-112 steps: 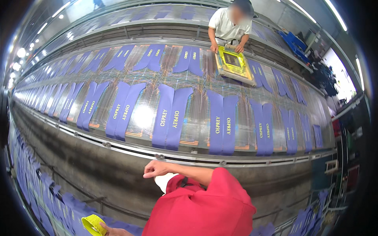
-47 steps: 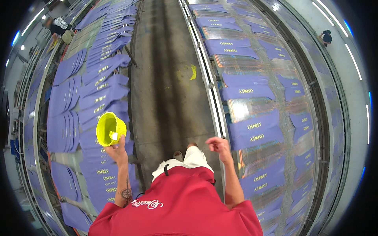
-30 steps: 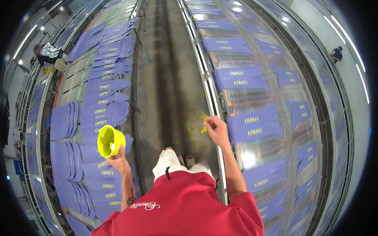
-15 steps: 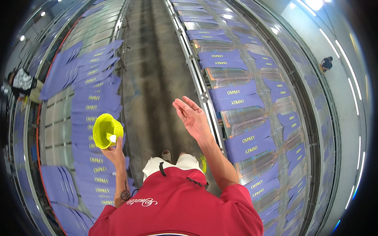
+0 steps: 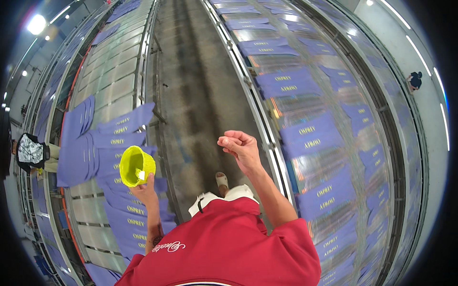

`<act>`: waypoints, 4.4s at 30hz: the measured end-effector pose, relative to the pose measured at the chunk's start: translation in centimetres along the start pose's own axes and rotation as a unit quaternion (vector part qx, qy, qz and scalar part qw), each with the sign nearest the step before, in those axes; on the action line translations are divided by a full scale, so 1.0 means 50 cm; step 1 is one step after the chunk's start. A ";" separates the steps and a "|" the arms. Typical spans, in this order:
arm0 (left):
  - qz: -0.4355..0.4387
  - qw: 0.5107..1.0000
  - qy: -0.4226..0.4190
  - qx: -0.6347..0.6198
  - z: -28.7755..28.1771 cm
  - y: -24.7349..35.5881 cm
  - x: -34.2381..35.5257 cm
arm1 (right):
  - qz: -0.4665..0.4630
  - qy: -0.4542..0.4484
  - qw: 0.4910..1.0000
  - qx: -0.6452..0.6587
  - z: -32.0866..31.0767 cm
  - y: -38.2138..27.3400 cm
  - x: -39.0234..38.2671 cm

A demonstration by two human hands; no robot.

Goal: The person receives a cup of yellow ink and a spatula, then walks along a production line to assist a coworker by pouring ink onto a screen printing frame. The person later returns to the mixing station and scrapes a small piece of material from a dark sheet.

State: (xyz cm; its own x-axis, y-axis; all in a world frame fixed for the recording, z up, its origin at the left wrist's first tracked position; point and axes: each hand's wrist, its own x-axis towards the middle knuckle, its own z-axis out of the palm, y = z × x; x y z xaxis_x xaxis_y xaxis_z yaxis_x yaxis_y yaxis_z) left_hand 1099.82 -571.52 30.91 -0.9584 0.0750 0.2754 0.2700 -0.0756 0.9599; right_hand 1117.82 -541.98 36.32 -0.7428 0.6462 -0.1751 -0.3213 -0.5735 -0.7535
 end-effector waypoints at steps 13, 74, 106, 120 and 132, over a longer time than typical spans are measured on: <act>0.015 0.996 0.077 0.050 0.493 -0.304 0.753 | -0.021 -0.038 0.980 -0.193 0.184 -0.032 1.082; -0.002 0.993 0.082 0.080 3.160 -1.455 4.505 | -0.167 -0.059 0.901 -0.396 0.723 -0.653 5.811; -0.007 0.988 0.147 0.041 4.616 -2.093 6.431 | -0.117 -0.048 0.938 -0.322 0.966 -0.959 8.241; -0.029 0.999 0.024 -0.017 5.279 -2.396 7.370 | -0.184 0.249 0.923 -0.228 0.903 -1.073 9.140; 0.030 0.999 0.034 0.004 5.782 -2.644 8.123 | -0.280 0.284 0.879 -0.260 0.925 -1.209 10.087</act>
State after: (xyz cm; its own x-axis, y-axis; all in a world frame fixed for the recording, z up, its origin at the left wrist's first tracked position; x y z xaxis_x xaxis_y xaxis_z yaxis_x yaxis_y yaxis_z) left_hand 701.70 -243.61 30.96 -0.9445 0.0022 0.3285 0.3275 -0.0693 0.9423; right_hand 735.43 -204.72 22.89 -0.0931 0.9858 0.1395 -0.1224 0.1277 -0.9842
